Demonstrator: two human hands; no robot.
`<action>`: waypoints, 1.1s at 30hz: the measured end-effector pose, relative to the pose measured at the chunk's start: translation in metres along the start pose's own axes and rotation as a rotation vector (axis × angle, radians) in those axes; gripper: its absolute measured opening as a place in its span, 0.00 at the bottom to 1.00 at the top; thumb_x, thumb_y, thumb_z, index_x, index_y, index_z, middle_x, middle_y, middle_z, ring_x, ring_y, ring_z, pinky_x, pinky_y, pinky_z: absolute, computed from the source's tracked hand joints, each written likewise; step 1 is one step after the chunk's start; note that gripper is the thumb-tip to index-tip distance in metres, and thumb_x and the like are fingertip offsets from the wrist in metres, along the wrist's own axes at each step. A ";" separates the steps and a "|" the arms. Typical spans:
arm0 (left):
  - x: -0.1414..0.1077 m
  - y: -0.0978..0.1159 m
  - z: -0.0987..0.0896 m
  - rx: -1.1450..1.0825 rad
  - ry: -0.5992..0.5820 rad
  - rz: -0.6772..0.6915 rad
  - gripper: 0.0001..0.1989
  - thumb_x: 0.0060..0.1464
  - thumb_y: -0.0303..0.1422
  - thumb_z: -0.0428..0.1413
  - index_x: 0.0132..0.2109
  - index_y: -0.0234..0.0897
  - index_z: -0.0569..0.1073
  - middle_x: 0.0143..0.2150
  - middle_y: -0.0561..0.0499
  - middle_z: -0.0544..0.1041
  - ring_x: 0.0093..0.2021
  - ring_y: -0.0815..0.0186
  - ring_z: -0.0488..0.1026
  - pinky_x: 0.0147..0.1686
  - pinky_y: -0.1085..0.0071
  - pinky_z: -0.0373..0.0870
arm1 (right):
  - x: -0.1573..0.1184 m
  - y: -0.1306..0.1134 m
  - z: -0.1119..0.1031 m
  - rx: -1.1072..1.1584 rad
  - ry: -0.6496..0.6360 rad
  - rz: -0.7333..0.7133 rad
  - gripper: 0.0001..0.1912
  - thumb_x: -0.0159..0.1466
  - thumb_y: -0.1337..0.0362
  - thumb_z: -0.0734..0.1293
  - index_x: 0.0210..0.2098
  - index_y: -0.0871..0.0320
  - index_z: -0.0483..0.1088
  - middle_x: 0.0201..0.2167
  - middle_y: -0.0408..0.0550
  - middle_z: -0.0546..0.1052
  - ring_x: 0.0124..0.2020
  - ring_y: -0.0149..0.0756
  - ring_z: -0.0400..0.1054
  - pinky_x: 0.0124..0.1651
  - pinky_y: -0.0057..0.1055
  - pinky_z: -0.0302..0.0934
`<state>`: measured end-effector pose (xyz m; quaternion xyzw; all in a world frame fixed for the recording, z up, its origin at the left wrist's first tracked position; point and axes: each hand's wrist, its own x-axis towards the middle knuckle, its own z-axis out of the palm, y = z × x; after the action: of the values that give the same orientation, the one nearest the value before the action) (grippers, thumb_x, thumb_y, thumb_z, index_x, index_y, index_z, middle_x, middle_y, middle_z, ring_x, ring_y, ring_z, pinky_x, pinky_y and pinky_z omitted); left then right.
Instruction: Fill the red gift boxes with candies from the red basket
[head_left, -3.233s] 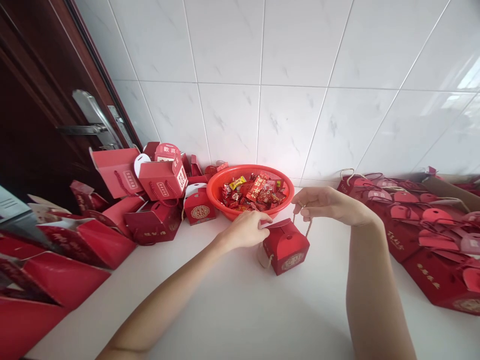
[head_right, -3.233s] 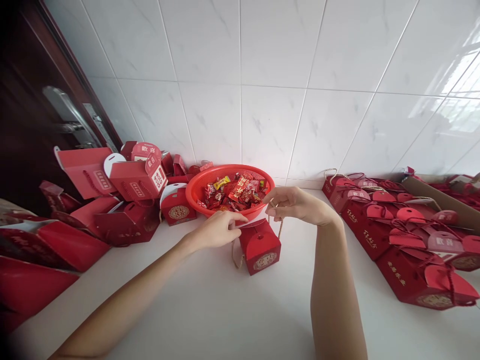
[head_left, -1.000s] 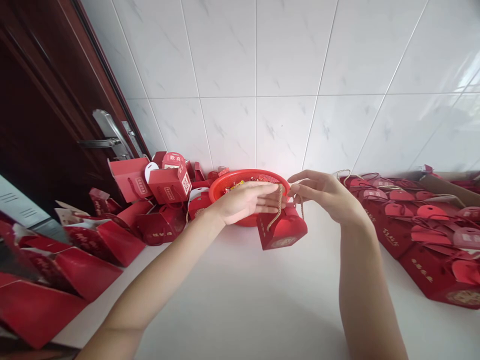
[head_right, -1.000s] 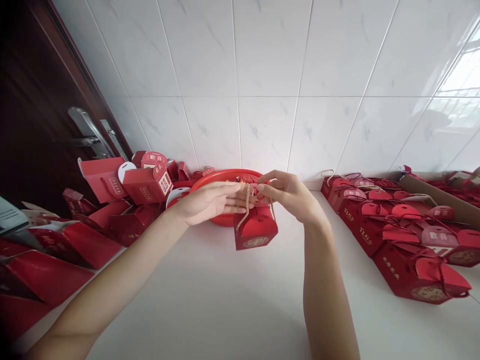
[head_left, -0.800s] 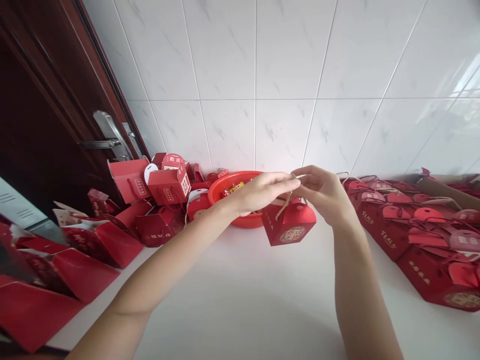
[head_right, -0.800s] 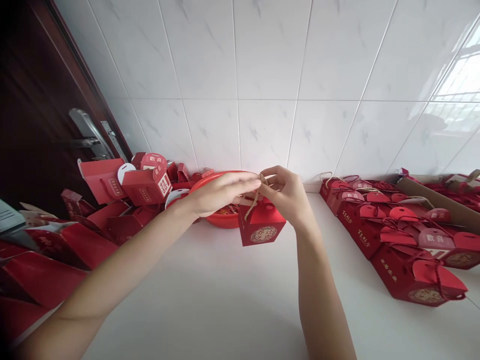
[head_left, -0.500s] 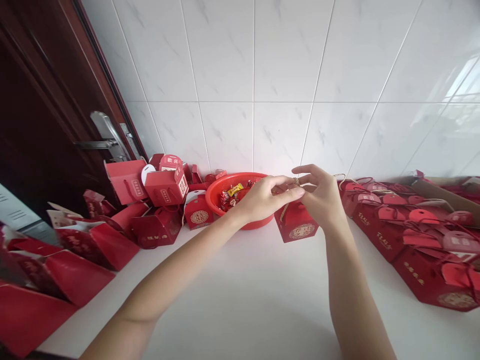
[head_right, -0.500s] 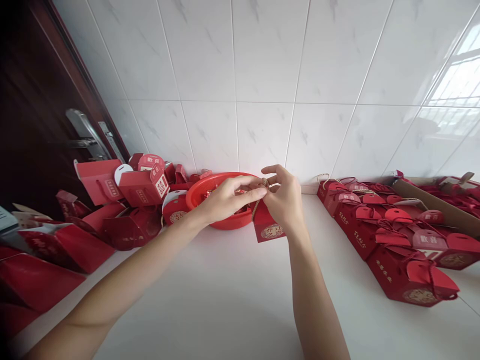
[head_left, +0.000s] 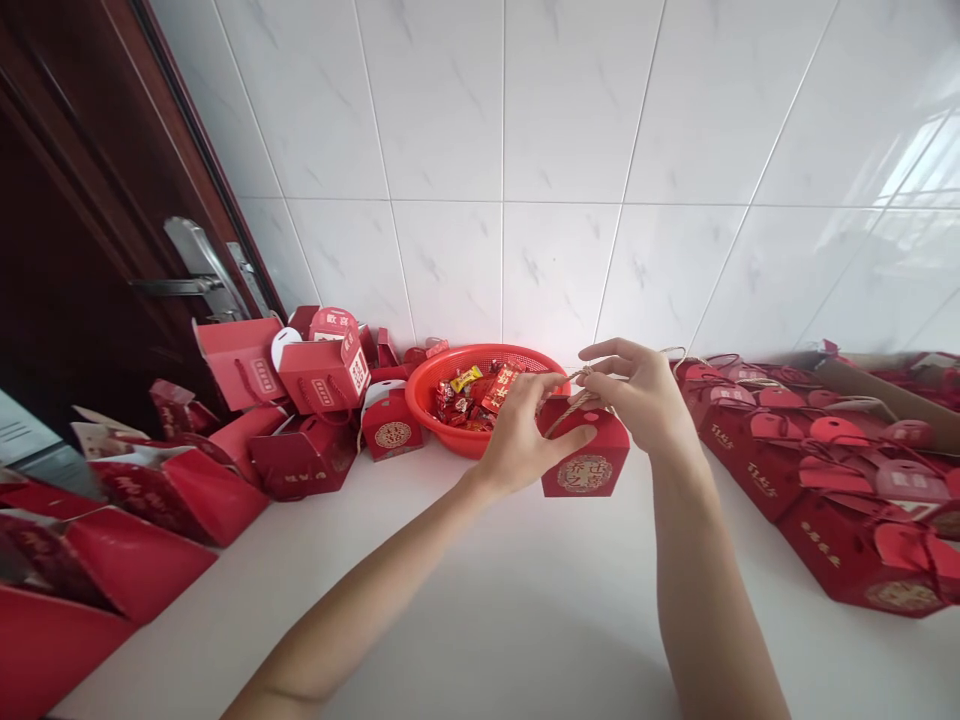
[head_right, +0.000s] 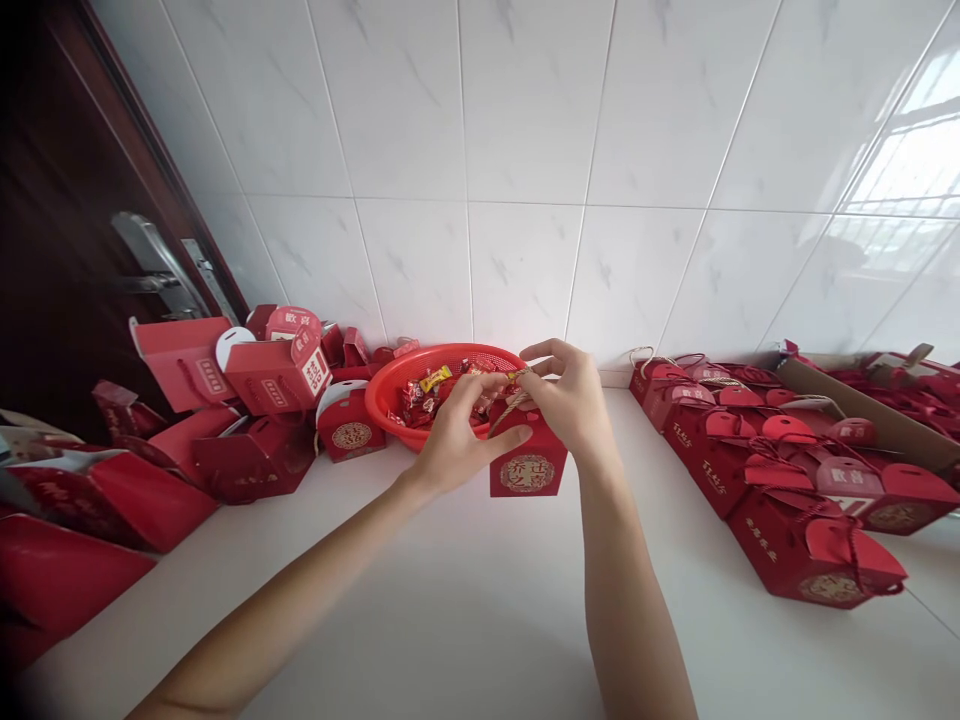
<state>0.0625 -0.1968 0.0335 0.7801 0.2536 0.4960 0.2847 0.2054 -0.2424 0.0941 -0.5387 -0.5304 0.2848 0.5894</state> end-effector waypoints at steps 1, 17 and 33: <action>-0.001 -0.001 0.001 0.042 -0.007 -0.013 0.24 0.50 0.39 0.67 0.52 0.42 0.69 0.50 0.45 0.72 0.53 0.54 0.69 0.53 0.57 0.68 | 0.000 -0.001 -0.001 0.015 -0.006 0.005 0.12 0.52 0.68 0.69 0.37 0.57 0.72 0.28 0.44 0.78 0.27 0.37 0.76 0.35 0.35 0.73; -0.002 -0.015 0.012 -0.099 -0.128 -0.252 0.17 0.49 0.39 0.66 0.43 0.41 0.72 0.48 0.49 0.73 0.53 0.58 0.70 0.57 0.60 0.63 | 0.006 0.000 -0.017 0.203 -0.079 -0.003 0.16 0.49 0.66 0.73 0.38 0.57 0.71 0.25 0.43 0.77 0.20 0.30 0.68 0.30 0.32 0.65; -0.039 -0.038 -0.004 -0.096 -0.266 -0.393 0.19 0.47 0.42 0.66 0.44 0.40 0.73 0.48 0.49 0.76 0.51 0.56 0.72 0.51 0.62 0.68 | 0.005 0.008 -0.003 -0.216 -0.525 0.120 0.18 0.54 0.62 0.74 0.43 0.55 0.72 0.23 0.40 0.76 0.24 0.35 0.72 0.27 0.30 0.61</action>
<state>0.0400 -0.1954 -0.0167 0.7598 0.3371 0.3355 0.4434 0.2115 -0.2368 0.0883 -0.5369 -0.6592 0.3905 0.3532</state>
